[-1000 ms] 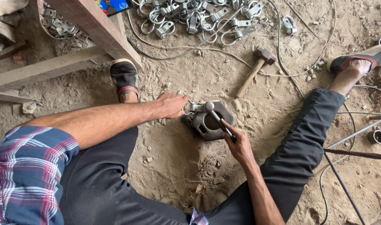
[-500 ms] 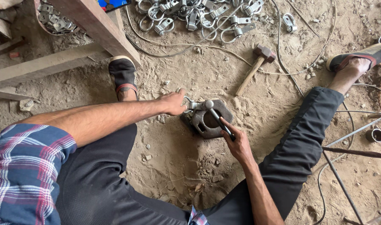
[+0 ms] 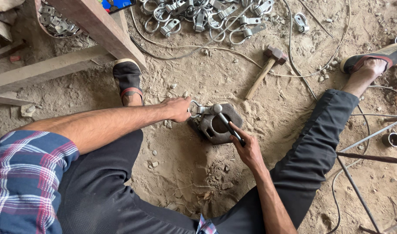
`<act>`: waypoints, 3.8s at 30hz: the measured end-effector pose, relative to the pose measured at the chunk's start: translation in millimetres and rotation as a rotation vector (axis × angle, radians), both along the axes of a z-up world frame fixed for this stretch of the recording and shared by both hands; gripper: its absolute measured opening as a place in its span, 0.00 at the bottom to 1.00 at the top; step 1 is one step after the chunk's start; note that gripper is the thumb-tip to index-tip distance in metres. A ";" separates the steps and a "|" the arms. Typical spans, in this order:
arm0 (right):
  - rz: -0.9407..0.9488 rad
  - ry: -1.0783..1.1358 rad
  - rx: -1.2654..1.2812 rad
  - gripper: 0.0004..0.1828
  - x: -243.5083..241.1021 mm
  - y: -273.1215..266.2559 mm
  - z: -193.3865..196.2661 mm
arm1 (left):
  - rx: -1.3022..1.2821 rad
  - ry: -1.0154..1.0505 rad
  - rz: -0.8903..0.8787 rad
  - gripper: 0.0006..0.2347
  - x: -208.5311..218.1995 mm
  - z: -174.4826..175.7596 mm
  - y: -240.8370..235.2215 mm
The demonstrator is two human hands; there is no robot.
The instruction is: The person uses a hammer to drive a metal pin through a bracket assembly while holding it against a heavy metal base on the ground.
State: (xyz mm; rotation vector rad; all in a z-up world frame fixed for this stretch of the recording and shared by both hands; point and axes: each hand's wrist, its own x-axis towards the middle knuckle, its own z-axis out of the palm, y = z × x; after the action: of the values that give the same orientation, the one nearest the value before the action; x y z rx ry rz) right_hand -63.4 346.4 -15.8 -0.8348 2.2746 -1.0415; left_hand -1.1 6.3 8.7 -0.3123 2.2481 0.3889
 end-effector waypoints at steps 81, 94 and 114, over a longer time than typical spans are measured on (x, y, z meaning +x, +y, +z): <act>-0.014 -0.143 0.043 0.29 -4.2 -7.0 36.2 | -0.063 -0.030 -0.312 0.29 -5.2 -24.3 2.8; 0.026 -0.112 0.088 0.29 -5.7 -2.6 19.6 | -0.016 0.008 -0.234 0.20 -17.6 -59.4 -7.6; 0.007 -0.142 0.080 0.28 -6.3 3.1 13.6 | 0.137 -0.058 0.271 0.26 -38.9 -72.0 -12.1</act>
State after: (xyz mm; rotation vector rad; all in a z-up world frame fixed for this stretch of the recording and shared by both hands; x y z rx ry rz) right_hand -69.6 349.5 -2.1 -0.7124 2.1768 -0.9680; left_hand -40.1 -5.8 -63.3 -0.5513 2.1148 0.6645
